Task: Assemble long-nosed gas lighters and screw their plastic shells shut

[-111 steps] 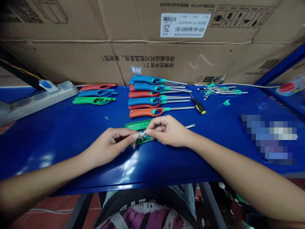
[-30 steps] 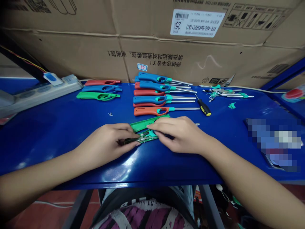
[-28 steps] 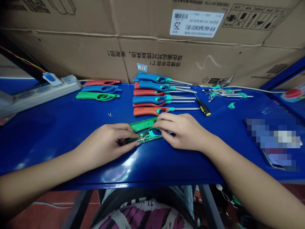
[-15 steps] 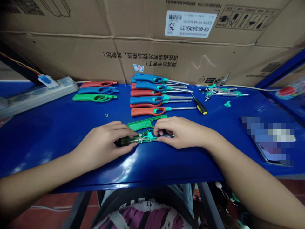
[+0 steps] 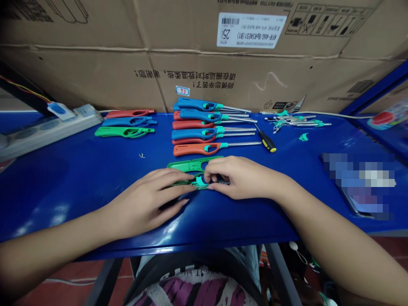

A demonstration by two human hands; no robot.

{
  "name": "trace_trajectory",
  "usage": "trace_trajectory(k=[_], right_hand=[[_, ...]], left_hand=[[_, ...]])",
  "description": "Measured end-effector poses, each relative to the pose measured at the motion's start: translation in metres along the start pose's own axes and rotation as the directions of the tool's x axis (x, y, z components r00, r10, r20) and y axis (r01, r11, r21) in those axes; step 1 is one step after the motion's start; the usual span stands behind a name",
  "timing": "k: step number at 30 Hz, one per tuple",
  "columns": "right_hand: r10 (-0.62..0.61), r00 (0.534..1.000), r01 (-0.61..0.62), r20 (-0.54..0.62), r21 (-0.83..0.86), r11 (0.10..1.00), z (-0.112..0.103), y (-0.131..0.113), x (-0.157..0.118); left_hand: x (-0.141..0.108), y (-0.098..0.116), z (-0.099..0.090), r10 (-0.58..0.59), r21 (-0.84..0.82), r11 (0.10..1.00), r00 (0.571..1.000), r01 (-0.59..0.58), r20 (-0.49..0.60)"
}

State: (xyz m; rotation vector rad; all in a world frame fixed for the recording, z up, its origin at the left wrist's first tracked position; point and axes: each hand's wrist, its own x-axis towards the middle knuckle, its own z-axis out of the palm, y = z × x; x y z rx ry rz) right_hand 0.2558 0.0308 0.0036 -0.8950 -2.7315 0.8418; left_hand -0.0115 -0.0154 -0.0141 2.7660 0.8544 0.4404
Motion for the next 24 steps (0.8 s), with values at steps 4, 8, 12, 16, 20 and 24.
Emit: trace_trajectory(k=[4, 8, 12, 16, 20, 24], right_hand=[[0.002, 1.000, -0.003, -0.007, -0.012, 1.000, 0.0003, -0.0014, 0.0002], [-0.011, 1.000, 0.010, -0.009, -0.030, 0.999, 0.0005, -0.0022, 0.0006], [-0.008, 1.000, 0.006, -0.015, -0.072, 0.997, 0.0015, -0.0025, 0.0003], [-0.031, 0.999, 0.027, -0.022, -0.140, 0.990, 0.0028, -0.0033, -0.0005], [-0.073, 0.997, 0.065, -0.033, -0.203, 0.977, 0.0042, -0.0046, -0.0003], [-0.102, 0.981, 0.059, -0.164, -0.248, 0.967, 0.0050, -0.0006, -0.0006]], left_hand=[[-0.0004, -0.0015, 0.0027, 0.020, 0.006, 1.000, 1.000, -0.020, 0.002], [0.0005, -0.0026, 0.0039, 0.027, 0.009, 1.000, 1.000, -0.027, -0.007], [0.0010, -0.0031, 0.0053, 0.037, -0.002, 0.999, 0.999, -0.037, -0.028], [0.0004, -0.0032, 0.0059, 0.032, 0.001, 0.999, 0.999, -0.032, -0.038], [0.0004, -0.0038, 0.0064, 0.026, 0.000, 1.000, 1.000, -0.026, -0.017], [0.0007, -0.0036, 0.0066, 0.019, -0.001, 1.000, 1.000, -0.019, -0.006]])
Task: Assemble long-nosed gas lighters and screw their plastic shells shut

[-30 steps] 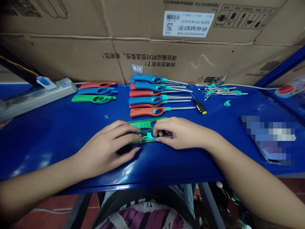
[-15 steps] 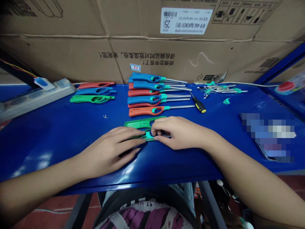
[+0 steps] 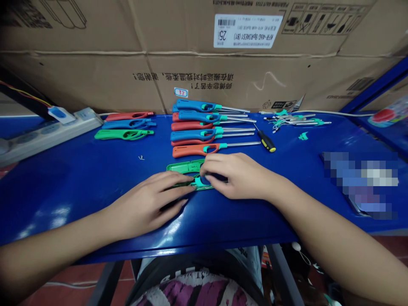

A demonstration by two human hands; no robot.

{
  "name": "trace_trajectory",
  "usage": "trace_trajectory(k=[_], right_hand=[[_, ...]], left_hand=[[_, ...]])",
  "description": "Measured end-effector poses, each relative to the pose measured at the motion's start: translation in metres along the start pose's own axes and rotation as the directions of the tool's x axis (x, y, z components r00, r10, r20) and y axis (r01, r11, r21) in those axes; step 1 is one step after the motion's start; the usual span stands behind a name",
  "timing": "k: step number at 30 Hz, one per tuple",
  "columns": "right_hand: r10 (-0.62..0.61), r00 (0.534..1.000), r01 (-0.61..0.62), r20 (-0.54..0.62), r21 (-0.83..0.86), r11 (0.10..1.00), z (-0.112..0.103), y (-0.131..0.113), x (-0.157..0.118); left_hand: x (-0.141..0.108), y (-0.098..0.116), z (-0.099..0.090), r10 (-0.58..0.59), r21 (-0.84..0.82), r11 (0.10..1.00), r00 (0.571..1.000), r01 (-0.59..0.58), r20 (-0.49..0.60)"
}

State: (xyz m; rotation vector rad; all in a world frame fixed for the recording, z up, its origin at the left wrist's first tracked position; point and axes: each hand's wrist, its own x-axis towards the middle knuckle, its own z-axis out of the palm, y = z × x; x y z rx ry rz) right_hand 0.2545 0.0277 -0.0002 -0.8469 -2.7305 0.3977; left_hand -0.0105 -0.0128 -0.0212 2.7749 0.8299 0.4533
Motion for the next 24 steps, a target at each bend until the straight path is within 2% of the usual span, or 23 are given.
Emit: trace_trajectory(k=[2, 5, 9, 12, 15, 16, 18, 20, 22, 24], right_hand=[[0.038, 0.998, -0.042, -0.057, -0.078, 0.996, 0.001, 0.005, -0.001], [0.089, 0.996, -0.093, -0.031, -0.166, 0.982, 0.002, 0.011, -0.001], [0.111, 0.994, -0.112, -0.011, -0.125, 0.986, 0.001, 0.012, 0.000], [0.108, 0.987, -0.108, -0.119, 0.006, 0.994, -0.001, 0.010, 0.002], [0.236, 0.946, -0.179, -0.222, 0.249, 0.952, -0.002, 0.006, 0.003], [0.310, 0.927, -0.224, -0.210, 0.352, 0.909, -0.003, 0.004, 0.004], [0.418, 0.901, -0.295, -0.114, 0.546, 0.784, -0.003, 0.000, 0.005], [0.434, 0.901, -0.320, -0.007, 0.667, 0.673, -0.003, -0.003, 0.007], [0.403, 0.915, -0.310, 0.030, 0.693, 0.651, -0.002, -0.004, 0.008], [0.365, 0.931, -0.289, 0.011, 0.634, 0.718, 0.000, -0.004, 0.009]], left_hand=[[0.000, 0.001, 0.000, 0.000, 0.001, 1.000, 1.000, 0.000, 0.000], [-0.001, 0.001, 0.000, 0.007, 0.006, 1.000, 1.000, -0.007, -0.001], [-0.002, 0.001, 0.000, 0.026, 0.006, 1.000, 1.000, -0.026, -0.014], [0.000, -0.001, -0.002, 0.040, -0.010, 0.999, 0.991, -0.042, -0.125], [0.002, -0.005, -0.009, 0.040, 0.060, 0.998, 0.963, -0.025, -0.267], [0.002, -0.007, -0.011, 0.038, 0.100, 0.995, 0.956, -0.009, -0.292], [0.002, -0.010, -0.016, 0.036, 0.157, 0.988, 0.950, 0.013, -0.309], [0.001, -0.013, -0.018, 0.043, 0.170, 0.985, 0.954, 0.008, -0.297], [0.000, -0.014, -0.018, 0.049, 0.170, 0.986, 0.960, -0.002, -0.276], [0.000, -0.014, -0.016, 0.047, 0.161, 0.987, 0.963, -0.004, -0.266]])
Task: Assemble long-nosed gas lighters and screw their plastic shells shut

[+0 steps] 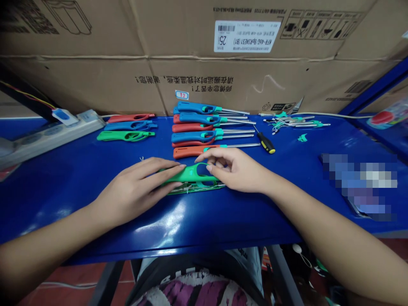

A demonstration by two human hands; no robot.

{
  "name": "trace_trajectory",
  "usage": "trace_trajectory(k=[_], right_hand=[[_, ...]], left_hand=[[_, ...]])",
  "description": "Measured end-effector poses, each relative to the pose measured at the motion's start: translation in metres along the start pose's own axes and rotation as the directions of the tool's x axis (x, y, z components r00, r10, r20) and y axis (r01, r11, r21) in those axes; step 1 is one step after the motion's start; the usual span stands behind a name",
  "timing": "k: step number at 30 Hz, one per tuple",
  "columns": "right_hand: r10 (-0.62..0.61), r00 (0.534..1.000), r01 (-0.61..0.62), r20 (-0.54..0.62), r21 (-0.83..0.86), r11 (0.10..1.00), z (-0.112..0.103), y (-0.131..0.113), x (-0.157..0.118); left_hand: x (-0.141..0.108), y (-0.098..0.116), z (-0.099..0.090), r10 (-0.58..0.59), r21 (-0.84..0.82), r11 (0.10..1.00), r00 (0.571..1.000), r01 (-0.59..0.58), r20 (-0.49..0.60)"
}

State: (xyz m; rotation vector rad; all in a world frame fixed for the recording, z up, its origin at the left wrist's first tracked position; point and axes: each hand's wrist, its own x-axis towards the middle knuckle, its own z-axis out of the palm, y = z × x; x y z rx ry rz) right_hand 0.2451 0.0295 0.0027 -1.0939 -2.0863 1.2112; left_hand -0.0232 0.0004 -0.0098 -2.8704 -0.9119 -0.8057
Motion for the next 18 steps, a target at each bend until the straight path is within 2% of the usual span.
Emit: trace_trajectory(k=[4, 9, 18], right_hand=[[-0.141, 0.988, 0.153, 0.070, -0.225, 0.962, -0.001, 0.003, 0.000], [-0.265, 0.949, 0.309, 0.170, -0.341, 0.888, -0.004, 0.004, -0.001], [-0.315, 0.931, 0.364, 0.183, -0.428, 0.827, 0.004, 0.011, 0.000]], left_hand=[[0.000, 0.003, 0.002, -0.040, -0.063, 0.997, 0.999, 0.041, 0.030], [0.000, 0.007, 0.000, -0.098, -0.090, 0.990, 0.986, 0.111, 0.136], [0.000, 0.005, 0.000, -0.136, -0.033, 0.988, 0.962, 0.148, 0.236]])
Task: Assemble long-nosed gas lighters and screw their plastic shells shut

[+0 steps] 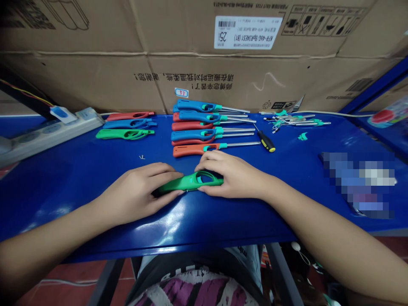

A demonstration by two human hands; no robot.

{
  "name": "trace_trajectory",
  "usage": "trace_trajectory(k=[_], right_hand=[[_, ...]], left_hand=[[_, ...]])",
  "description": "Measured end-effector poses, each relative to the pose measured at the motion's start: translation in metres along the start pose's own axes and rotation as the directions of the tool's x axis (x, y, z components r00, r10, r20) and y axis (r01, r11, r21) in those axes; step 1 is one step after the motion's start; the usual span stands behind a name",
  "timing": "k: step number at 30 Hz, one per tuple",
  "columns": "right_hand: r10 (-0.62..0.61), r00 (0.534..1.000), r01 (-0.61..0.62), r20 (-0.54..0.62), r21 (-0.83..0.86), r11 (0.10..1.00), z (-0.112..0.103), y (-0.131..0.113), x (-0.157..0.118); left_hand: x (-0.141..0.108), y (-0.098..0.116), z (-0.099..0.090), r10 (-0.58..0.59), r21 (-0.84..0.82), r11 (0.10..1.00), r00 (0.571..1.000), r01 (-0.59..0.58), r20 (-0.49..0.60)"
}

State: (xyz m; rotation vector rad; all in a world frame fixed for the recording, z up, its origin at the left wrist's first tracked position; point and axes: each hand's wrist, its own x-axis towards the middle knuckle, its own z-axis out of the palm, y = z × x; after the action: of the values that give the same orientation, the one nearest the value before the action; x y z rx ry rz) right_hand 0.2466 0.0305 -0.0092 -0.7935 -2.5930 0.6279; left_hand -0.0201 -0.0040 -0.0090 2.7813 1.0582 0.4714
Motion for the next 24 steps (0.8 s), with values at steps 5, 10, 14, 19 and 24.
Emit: trace_trajectory(k=[5, 10, 14, 19, 24], right_hand=[[-0.001, 1.000, 0.002, 0.024, -0.038, 0.999, 0.003, 0.002, -0.001], [-0.005, 1.000, 0.007, 0.025, -0.082, 0.997, 0.003, 0.002, -0.002], [-0.014, 0.999, 0.017, 0.032, -0.108, 0.994, 0.002, 0.002, -0.002], [-0.061, 0.997, 0.071, 0.042, -0.307, 0.949, 0.006, -0.002, -0.002], [-0.143, 0.989, 0.143, 0.031, -0.414, 0.899, 0.008, -0.007, -0.003]], left_hand=[[0.000, -0.001, -0.001, -0.008, 0.014, 1.000, 0.999, 0.007, 0.043], [0.001, -0.001, -0.003, 0.008, 0.045, 0.999, 0.998, -0.011, 0.062], [0.001, 0.001, -0.006, 0.024, 0.129, 0.991, 0.997, -0.034, 0.077], [-0.001, 0.011, -0.003, 0.100, 0.323, 0.937, 0.987, -0.136, 0.126], [-0.002, 0.013, 0.002, 0.104, 0.333, 0.935, 0.992, -0.121, 0.069]])
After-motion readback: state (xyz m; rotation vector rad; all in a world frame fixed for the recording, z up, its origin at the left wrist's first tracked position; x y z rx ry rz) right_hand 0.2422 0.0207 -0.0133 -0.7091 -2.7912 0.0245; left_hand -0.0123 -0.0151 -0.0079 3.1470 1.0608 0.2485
